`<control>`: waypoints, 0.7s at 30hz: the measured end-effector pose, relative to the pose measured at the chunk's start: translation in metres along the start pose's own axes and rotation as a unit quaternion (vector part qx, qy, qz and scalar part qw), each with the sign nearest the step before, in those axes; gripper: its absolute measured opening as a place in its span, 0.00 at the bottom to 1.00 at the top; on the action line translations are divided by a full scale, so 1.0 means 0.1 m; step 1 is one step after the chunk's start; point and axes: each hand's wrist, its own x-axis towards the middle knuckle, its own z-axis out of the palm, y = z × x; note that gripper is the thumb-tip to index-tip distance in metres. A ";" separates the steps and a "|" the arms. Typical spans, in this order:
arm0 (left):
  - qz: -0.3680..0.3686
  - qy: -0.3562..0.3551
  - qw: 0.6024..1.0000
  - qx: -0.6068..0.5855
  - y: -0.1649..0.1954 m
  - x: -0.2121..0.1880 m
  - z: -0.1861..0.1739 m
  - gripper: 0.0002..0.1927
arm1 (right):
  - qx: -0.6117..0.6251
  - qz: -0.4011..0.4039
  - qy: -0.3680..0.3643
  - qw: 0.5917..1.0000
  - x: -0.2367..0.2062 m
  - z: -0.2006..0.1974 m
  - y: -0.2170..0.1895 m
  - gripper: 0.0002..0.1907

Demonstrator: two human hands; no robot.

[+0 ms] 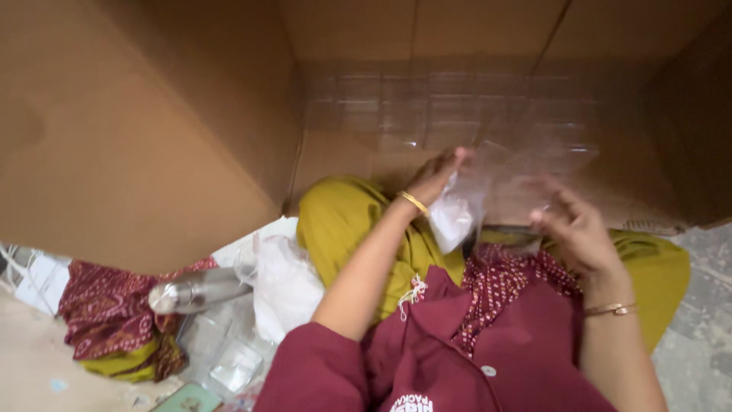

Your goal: The person sits on the floor with a large cardboard carton in front of them. They take clear plastic containers, place each into a small plastic bag, twist the bag closed, and set the bagged container into the carton, repeating this for many containers.

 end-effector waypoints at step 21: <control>-0.135 -0.137 0.866 -0.461 0.02 -0.47 0.05 0.54 | -0.203 -0.152 0.047 0.966 -0.01 0.69 0.31 0.37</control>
